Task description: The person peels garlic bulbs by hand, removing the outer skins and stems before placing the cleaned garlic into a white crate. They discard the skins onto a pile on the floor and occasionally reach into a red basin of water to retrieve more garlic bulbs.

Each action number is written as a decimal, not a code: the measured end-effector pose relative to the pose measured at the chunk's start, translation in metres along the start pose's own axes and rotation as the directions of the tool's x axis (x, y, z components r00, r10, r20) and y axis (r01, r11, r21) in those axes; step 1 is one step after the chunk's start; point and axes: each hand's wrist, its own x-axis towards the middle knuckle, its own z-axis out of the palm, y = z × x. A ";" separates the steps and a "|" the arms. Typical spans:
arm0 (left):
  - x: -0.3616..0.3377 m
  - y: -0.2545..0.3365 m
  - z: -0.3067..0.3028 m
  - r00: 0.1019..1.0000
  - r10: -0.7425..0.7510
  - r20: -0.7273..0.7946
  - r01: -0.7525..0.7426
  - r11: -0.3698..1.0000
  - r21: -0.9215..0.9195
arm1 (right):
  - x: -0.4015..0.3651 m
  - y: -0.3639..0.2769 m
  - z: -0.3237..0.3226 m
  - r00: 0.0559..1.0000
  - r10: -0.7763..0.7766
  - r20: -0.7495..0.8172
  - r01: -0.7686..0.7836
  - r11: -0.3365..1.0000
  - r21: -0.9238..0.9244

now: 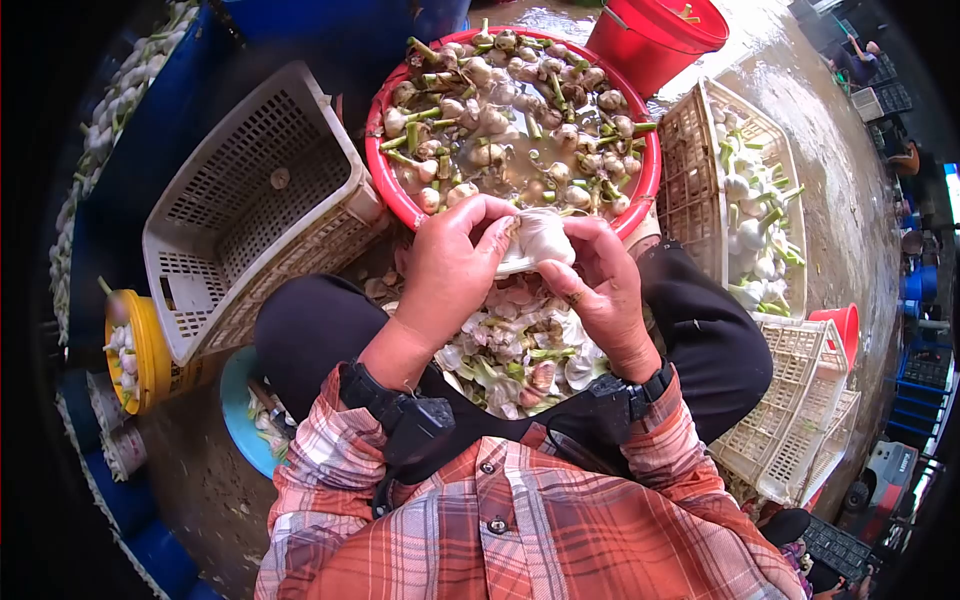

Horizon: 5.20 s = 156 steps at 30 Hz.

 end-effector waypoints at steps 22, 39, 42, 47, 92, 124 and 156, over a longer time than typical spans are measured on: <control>-0.019 0.002 -0.034 0.937 -0.013 0.348 -0.223 0.747 0.626 | 0.114 -0.009 0.034 0.987 0.153 0.045 -0.154 0.987 0.039; 0.005 0.000 -0.030 0.971 0.200 -0.131 -0.132 0.906 0.403 | 0.057 0.031 -0.016 0.833 0.519 0.189 -0.553 0.775 0.307; 0.013 -0.010 -0.008 0.988 0.147 0.046 -0.152 0.980 0.130 | 0.042 0.004 -0.013 0.953 0.300 -0.032 -0.301 0.943 -0.142; 0.009 -0.005 0.017 0.979 0.196 -0.048 -0.168 0.924 0.345 | 0.022 -0.011 -0.006 0.947 0.320 -0.033 -0.307 0.930 0.202; 0.009 0.024 -0.016 0.836 0.548 -0.030 -0.448 0.712 0.541 | -0.008 -0.018 -0.018 0.963 0.267 -0.042 -0.235 0.901 0.364; -0.005 0.003 0.021 0.930 0.367 0.024 -0.343 0.841 0.419 | 0.008 -0.023 -0.016 0.912 -0.186 0.366 0.379 0.725 -0.574; -0.005 0.000 0.008 0.978 0.172 0.121 -0.190 0.970 0.155 | -0.012 0.017 -0.030 0.912 0.399 0.093 -0.326 0.569 0.755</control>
